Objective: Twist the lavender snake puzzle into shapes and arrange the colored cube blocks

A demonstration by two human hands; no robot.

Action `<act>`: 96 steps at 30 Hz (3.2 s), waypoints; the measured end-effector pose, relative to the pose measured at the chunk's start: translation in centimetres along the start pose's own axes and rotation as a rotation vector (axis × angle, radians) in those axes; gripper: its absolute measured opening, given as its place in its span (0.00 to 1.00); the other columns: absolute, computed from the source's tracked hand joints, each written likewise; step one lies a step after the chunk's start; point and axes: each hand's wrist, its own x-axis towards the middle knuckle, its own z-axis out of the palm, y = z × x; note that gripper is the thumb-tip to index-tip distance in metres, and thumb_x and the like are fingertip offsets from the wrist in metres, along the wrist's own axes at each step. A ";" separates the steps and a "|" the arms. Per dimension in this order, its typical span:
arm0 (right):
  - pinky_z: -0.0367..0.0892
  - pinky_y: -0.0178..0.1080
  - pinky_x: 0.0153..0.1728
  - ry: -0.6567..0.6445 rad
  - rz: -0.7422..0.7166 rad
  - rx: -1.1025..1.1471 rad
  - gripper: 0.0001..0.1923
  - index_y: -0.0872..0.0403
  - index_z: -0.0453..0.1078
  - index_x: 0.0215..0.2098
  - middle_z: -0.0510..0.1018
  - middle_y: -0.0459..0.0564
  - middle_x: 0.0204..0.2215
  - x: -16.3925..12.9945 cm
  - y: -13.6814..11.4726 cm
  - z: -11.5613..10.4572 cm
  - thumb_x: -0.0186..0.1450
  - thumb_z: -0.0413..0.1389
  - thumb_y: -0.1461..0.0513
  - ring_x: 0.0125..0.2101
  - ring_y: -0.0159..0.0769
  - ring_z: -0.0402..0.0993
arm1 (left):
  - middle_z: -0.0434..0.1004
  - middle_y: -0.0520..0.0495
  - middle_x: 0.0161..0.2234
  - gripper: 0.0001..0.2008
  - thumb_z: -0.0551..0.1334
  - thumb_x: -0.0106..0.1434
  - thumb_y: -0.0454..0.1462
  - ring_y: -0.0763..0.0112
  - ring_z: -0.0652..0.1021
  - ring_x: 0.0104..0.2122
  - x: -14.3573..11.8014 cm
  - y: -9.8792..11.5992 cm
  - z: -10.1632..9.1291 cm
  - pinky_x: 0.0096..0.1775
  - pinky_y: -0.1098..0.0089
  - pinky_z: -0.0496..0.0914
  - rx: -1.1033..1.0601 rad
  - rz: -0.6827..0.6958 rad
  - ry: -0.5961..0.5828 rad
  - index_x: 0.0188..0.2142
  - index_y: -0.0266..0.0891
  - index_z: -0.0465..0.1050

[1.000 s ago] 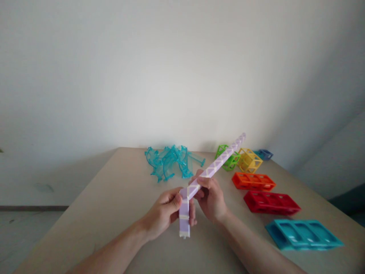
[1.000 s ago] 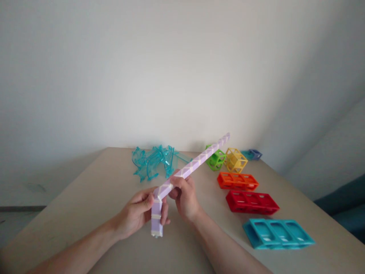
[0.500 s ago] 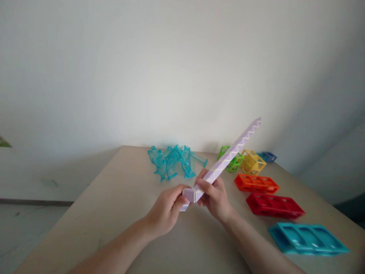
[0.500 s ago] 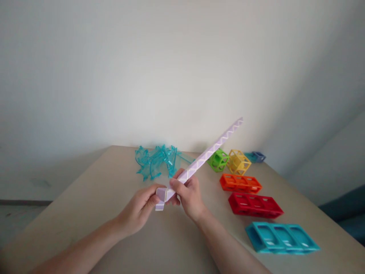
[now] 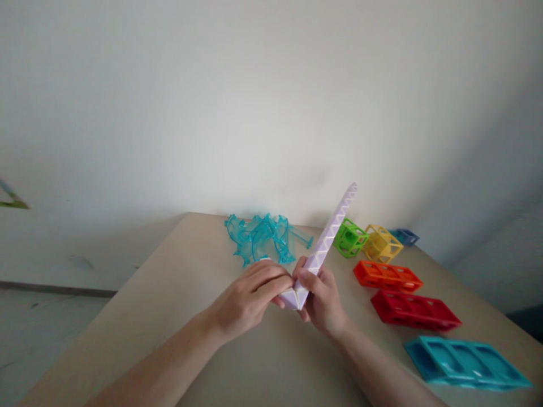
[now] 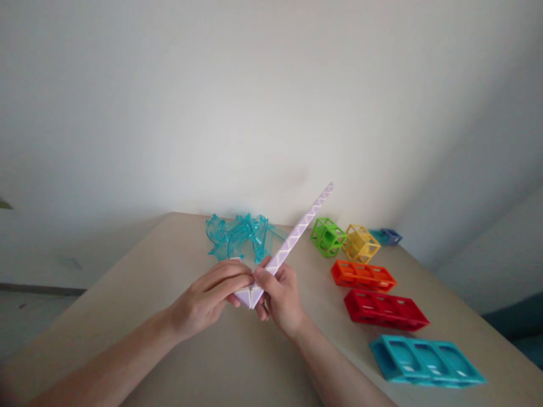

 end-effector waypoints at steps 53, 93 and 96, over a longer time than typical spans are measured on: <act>0.62 0.33 0.21 -0.013 -0.149 0.316 0.16 0.48 0.66 0.41 0.76 0.47 0.33 -0.3 -1.9 0.7 0.58 0.64 0.57 0.19 0.28 0.64 | 0.81 0.42 0.37 0.15 0.71 0.53 0.37 0.59 0.80 0.41 0.7 0.9 3.2 0.46 0.59 0.71 -1.434 -0.585 0.275 0.40 0.36 0.77; 0.47 0.30 0.16 -0.024 -0.053 -0.052 0.19 0.55 0.60 0.47 0.61 0.35 0.14 -0.2 -1.3 0.5 0.60 0.57 0.59 0.15 0.25 0.52 | 0.73 0.48 0.30 0.10 0.59 0.63 0.37 0.71 0.72 0.29 -0.1 0.4 1.4 0.31 0.74 0.65 -0.550 -0.461 -0.427 0.37 0.36 0.78; 0.48 0.30 0.16 -0.034 -0.012 -0.090 0.18 0.56 0.60 0.46 0.64 0.36 0.13 -0.1 -1.4 0.7 0.61 0.57 0.58 0.14 0.25 0.52 | 0.69 0.51 0.27 0.14 0.58 0.64 0.42 0.74 0.67 0.24 -0.4 0.5 1.7 0.26 0.75 0.61 -0.699 -0.593 -0.484 0.39 0.35 0.77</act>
